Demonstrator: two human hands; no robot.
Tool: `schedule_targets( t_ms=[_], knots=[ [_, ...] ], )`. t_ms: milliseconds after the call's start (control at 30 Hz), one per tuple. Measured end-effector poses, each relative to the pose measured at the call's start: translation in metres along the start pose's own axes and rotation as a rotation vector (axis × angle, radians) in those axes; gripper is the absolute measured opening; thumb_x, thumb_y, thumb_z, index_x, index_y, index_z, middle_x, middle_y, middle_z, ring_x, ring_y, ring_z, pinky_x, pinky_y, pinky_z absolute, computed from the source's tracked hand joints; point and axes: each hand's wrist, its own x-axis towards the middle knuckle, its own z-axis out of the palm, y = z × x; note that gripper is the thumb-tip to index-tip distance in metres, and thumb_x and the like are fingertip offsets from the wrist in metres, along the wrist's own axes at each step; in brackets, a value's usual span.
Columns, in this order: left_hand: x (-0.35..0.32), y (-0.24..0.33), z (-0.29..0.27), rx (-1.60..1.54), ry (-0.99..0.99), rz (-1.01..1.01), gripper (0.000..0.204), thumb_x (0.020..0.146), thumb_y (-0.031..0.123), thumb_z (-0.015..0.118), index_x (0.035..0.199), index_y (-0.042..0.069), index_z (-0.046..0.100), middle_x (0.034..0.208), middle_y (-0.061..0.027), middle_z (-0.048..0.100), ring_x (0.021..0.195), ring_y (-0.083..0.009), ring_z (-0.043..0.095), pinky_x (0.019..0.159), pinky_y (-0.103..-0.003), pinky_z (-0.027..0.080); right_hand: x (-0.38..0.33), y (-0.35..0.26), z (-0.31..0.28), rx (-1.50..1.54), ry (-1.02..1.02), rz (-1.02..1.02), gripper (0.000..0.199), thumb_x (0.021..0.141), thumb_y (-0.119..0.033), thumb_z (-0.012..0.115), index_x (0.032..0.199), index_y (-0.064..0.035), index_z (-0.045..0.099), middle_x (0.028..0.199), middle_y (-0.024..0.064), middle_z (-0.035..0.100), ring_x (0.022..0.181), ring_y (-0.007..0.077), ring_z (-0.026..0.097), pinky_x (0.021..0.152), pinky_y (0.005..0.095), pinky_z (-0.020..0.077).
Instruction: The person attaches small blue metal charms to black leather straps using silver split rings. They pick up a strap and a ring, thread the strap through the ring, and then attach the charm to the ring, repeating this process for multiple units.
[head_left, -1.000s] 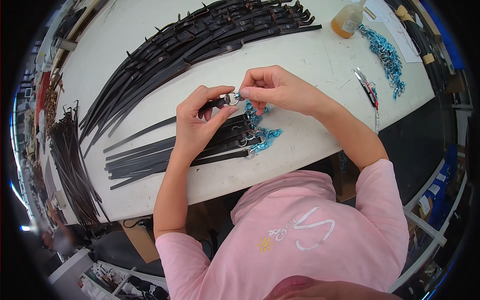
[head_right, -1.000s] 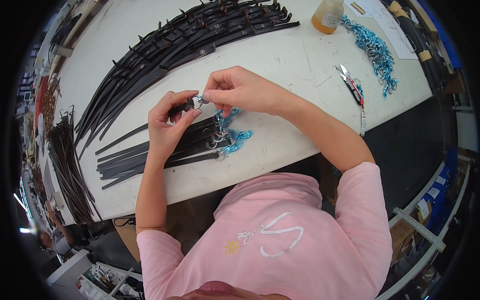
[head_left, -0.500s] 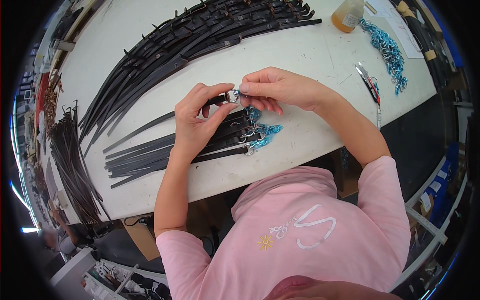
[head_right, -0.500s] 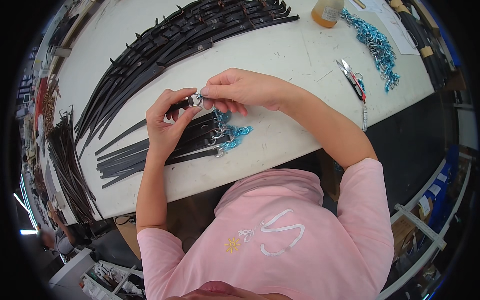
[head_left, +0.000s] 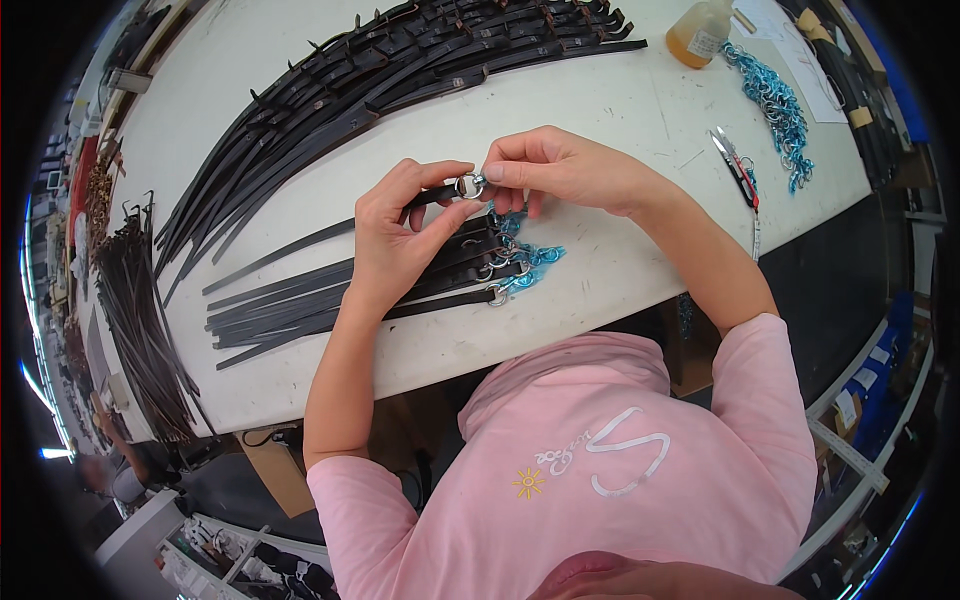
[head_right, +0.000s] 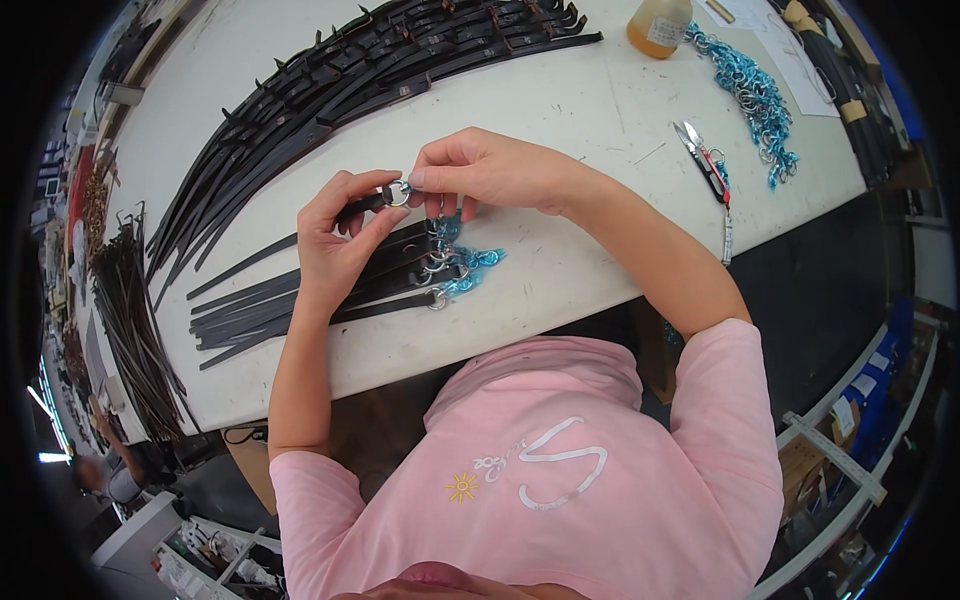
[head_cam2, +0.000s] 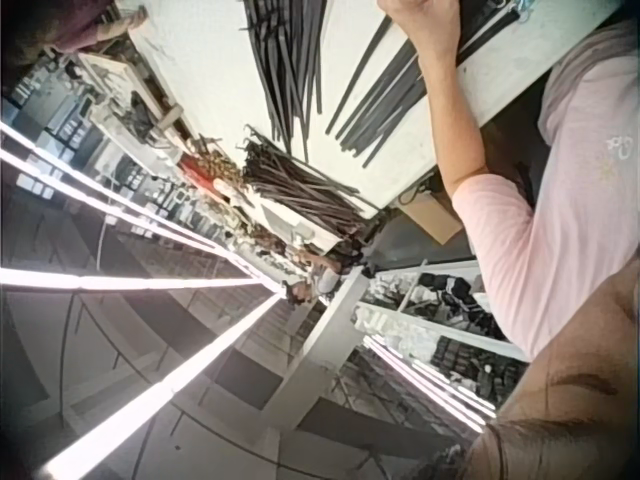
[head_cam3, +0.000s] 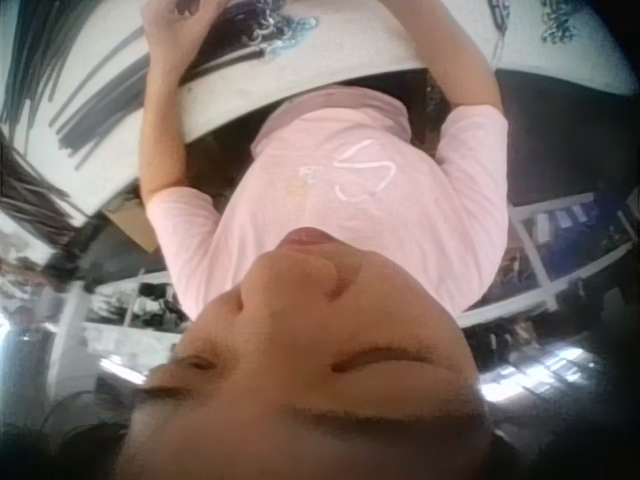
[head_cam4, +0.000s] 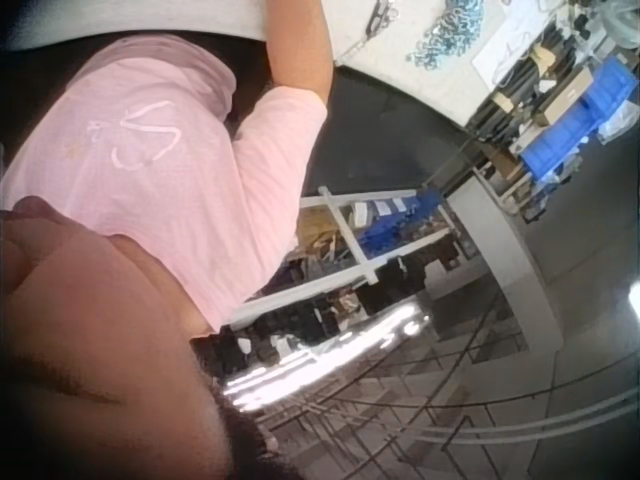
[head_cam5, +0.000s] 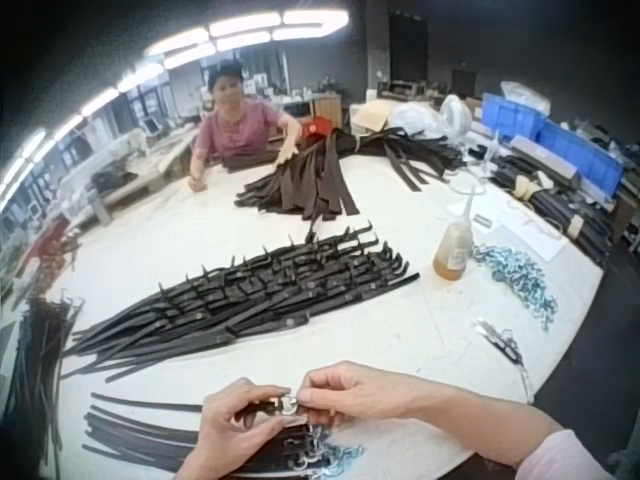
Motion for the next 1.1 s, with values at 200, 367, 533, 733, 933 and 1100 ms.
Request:
schedule_targets(
  t_ms=[200,367,533,733,933,1100],
  knots=[
    [0.001,0.005,0.003,0.012,0.027,0.051,0.034,0.077,0.006,0.085,0.11,0.01,0.077,0.088,0.0002,0.063,0.068,-0.0057,0.051,0.05,-0.021,0.034,0.0,0.001,-0.004,0.041,0.031,-0.056,0.033,0.102,-0.033,0.061,0.116,-0.0051,0.072,0.099,0.0013,0.071,0.09,0.0089,0.063,0.084,0.0256,0.0515],
    [0.002,0.012,0.007,-0.004,0.039,0.065,0.036,0.076,0.007,0.085,0.111,0.012,0.078,0.094,-0.001,0.061,0.075,-0.0062,0.052,0.052,-0.021,0.037,-0.002,-0.003,-0.007,0.119,-0.011,-0.078,0.038,0.097,-0.037,0.069,0.117,-0.0055,0.073,0.102,0.003,0.072,0.094,0.0104,0.064,0.089,0.0266,0.049],
    [0.006,0.016,0.01,-0.007,0.02,0.071,0.037,0.075,0.008,0.086,0.111,0.014,0.078,0.1,-0.0016,0.06,0.074,-0.0065,0.052,0.054,-0.022,0.038,-0.002,-0.004,-0.011,0.164,-0.048,-0.025,0.036,0.092,-0.036,0.075,0.11,-0.0057,0.075,0.096,0.0018,0.072,0.089,0.0093,0.063,0.087,0.0261,0.0484],
    [0.006,0.017,0.016,0.027,-0.03,0.047,0.035,0.076,0.01,0.086,0.11,0.014,0.078,0.101,-0.0024,0.06,0.068,-0.0079,0.05,0.053,-0.023,0.04,0.0,0.002,-0.009,0.177,-0.053,0.035,0.031,0.091,-0.031,0.077,0.107,-0.0046,0.076,0.089,-0.0002,0.07,0.083,0.0071,0.06,0.083,0.0236,0.0452],
    [0.005,0.015,0.021,0.179,-0.003,0.094,0.033,0.076,0.013,0.086,0.108,0.012,0.076,0.101,-0.0039,0.06,0.064,-0.0106,0.05,0.053,-0.025,0.042,0.004,0.006,-0.002,0.079,0.023,0.021,0.029,0.092,-0.028,0.076,0.107,-0.0039,0.076,0.089,0.001,0.072,0.081,0.0076,0.062,0.08,0.0241,0.0476],
    [0.004,0.009,0.005,0.175,0.014,0.017,0.026,0.079,0.013,0.084,0.103,0.009,0.075,0.1,-0.0035,0.063,0.062,-0.0121,0.052,0.054,-0.026,0.044,0.003,0.007,-0.008,0.061,0.066,0.016,0.025,0.095,-0.026,0.073,0.103,-0.0024,0.074,0.087,0.0024,0.071,0.078,0.009,0.063,0.075,0.024,0.0508]
  ],
)
